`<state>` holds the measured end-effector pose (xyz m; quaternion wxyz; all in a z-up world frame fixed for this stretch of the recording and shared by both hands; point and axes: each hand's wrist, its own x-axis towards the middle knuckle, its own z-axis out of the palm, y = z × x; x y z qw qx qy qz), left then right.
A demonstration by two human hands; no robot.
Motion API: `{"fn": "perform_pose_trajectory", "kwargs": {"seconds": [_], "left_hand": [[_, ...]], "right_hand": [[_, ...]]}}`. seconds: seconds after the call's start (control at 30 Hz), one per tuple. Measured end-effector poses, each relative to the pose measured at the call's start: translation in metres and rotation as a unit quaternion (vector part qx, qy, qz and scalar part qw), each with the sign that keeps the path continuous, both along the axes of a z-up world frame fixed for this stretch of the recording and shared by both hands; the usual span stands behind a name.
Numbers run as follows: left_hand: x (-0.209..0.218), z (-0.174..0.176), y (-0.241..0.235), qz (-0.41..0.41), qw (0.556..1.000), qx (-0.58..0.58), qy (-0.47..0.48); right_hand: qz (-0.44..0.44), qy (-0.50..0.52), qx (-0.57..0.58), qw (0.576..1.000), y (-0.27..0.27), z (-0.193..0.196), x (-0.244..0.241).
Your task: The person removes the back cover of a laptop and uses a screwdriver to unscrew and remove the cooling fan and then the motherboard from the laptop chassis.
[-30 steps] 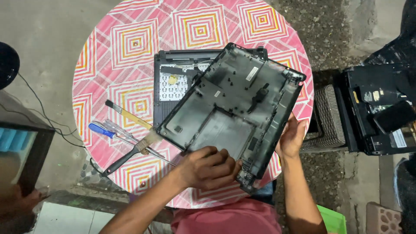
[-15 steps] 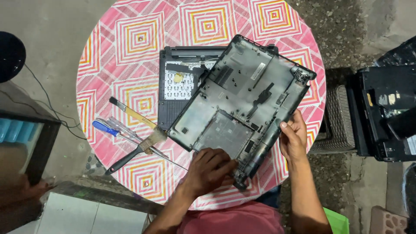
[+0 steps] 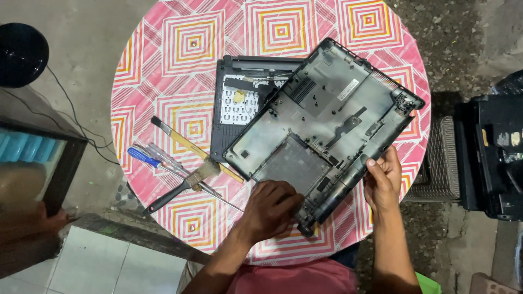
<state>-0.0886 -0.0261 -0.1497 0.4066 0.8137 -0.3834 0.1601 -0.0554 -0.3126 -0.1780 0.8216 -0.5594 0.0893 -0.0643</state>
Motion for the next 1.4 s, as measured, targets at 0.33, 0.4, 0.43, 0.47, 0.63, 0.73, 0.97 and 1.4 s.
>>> {"fn": "perform_pose_trajectory", "kwargs": {"seconds": [0.33,0.4,0.43,0.47,0.63,0.73,0.97,1.4], "left_hand": [[-0.003,-0.018,-0.007,0.052,0.998,-0.02,-0.029],[-0.002,-0.014,-0.006,0.052,0.998,-0.026,-0.024],[-0.003,-0.017,-0.007,0.052,0.998,-0.026,-0.024],[-0.004,-0.019,-0.008,0.055,0.998,-0.025,-0.024],[-0.004,-0.026,-0.009,0.059,0.998,-0.026,-0.025],[-0.004,-0.024,-0.008,0.054,0.997,-0.045,-0.033],[-0.003,-0.011,-0.001,0.039,0.996,-0.079,-0.028],[-0.028,0.017,0.007,0.124,0.99,-0.064,-0.001]], "right_hand": [[-0.023,-0.063,-0.053,0.996,-0.027,-0.059,0.003],[-0.023,-0.062,-0.055,0.996,-0.033,-0.067,0.003],[-0.023,-0.062,-0.056,0.996,-0.032,-0.066,0.004],[-0.023,-0.064,-0.054,0.996,-0.031,-0.065,0.004],[-0.02,-0.07,-0.055,0.996,-0.03,-0.06,0.005],[-0.021,-0.067,-0.053,0.996,-0.028,-0.057,0.004],[-0.033,-0.061,-0.009,0.998,-0.03,-0.056,0.004],[-0.025,-0.02,0.164,0.986,-0.015,0.003,-0.012]]}}
